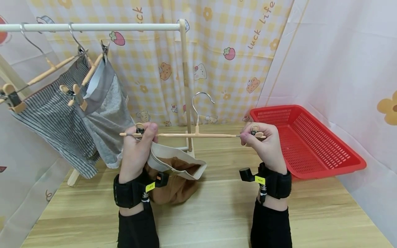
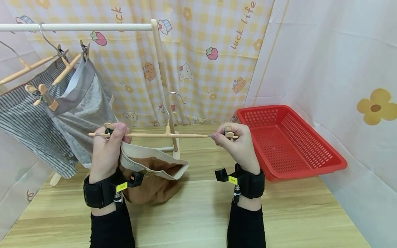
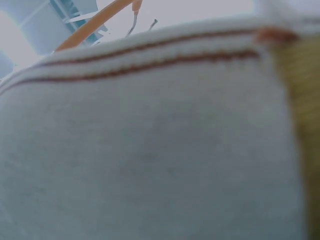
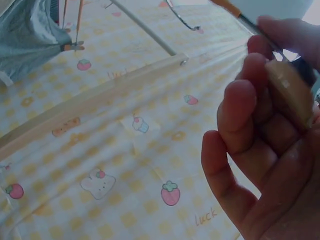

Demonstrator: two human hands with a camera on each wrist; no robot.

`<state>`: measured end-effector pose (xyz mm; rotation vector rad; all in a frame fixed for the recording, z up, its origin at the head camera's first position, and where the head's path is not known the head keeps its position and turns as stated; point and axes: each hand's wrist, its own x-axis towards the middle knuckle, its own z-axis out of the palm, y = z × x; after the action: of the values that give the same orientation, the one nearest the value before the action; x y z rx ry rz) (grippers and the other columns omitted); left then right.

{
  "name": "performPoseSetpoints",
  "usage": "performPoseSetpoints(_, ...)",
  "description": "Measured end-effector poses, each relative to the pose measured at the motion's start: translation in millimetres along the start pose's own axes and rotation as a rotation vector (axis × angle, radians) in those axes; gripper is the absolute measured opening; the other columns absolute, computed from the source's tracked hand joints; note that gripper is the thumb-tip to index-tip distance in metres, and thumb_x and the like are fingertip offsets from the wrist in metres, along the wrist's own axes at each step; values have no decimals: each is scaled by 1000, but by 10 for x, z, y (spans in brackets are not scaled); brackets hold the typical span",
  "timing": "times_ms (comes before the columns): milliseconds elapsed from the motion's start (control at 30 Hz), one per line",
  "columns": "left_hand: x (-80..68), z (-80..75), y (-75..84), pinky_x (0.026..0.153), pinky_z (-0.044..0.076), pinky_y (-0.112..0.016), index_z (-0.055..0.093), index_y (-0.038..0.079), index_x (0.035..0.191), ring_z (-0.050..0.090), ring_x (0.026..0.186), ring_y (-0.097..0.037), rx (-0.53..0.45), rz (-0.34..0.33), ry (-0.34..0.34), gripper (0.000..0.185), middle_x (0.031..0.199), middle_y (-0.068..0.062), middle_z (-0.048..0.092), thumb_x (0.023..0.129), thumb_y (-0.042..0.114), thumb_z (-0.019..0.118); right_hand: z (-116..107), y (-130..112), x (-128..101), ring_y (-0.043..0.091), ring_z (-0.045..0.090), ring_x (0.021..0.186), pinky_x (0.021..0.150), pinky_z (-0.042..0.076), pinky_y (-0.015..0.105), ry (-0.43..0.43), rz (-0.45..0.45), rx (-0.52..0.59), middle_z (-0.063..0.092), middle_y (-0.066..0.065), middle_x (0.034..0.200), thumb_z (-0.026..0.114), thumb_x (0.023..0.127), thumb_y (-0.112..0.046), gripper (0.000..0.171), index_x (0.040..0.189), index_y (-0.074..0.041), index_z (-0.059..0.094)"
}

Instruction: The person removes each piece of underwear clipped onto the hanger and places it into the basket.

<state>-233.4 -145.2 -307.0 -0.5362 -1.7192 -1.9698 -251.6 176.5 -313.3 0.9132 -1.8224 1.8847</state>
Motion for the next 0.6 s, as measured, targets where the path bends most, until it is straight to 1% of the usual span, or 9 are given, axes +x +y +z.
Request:
performPoseSetpoints(67,2,-5,3,60,35,-24,61,-3,75,46,60,-16,10,-29,-10,31,63,-3,56,94,20,67,-7,-9,-6,19,56,65,54,48,24,0,19,-21,60,8,68,63,88,9,17,73,1,65)
performPoseSetpoints(133,5,-3,13,64,37,-25,62,-3,75,47,62,-17,21,-60,-30,29,64,-3,56,96,18,64,-17,-8,-6,19,57,65,54,49,24,-4,13,-27,61,8,70,64,89,9,15,76,2,67)
performPoseSetpoints(200,7,5,29,67,40,-26,63,0,75,49,65,-18,28,-102,-55,28,66,-3,56,97,16,62,-25,-2,1,20,58,66,54,48,24,-5,-22,-9,63,10,73,65,90,8,12,79,6,67)
performPoseSetpoints(267,7,16,43,70,43,-28,64,5,75,51,67,-19,31,-145,-76,26,68,-3,57,98,15,61,-32,11,8,19,57,68,55,47,23,3,-66,-1,64,10,76,67,91,6,10,81,8,67)
performPoseSetpoints(367,10,24,56,75,47,-29,64,6,76,55,73,-20,24,-185,-112,25,72,-4,59,99,16,61,-32,27,17,17,55,70,56,45,22,30,-113,12,66,11,79,70,90,3,10,84,10,67)
performPoseSetpoints(467,7,-12,63,72,46,-28,66,4,85,55,74,-19,-20,-164,-166,20,78,-5,59,96,20,66,-30,38,18,17,55,71,56,45,21,62,-127,13,66,11,80,71,90,2,10,83,9,67)
performPoseSetpoints(500,7,-34,64,72,46,-27,65,1,88,56,75,-18,-45,-140,-183,24,81,-6,59,95,24,69,-30,40,19,17,55,72,57,46,21,69,-128,17,66,11,79,71,89,2,10,83,8,67)
performPoseSetpoints(567,10,-80,62,69,46,-27,65,1,92,56,76,-19,-97,-85,-206,34,83,-8,59,91,33,73,-32,40,23,19,56,74,58,47,22,74,-136,12,65,11,79,70,90,3,10,82,8,66)
performPoseSetpoints(600,9,-105,59,68,46,-26,65,1,94,57,76,-18,-122,-58,-204,37,86,-8,60,89,37,74,-33,41,25,19,57,75,59,47,23,75,-141,6,65,11,78,69,90,3,11,81,8,66)
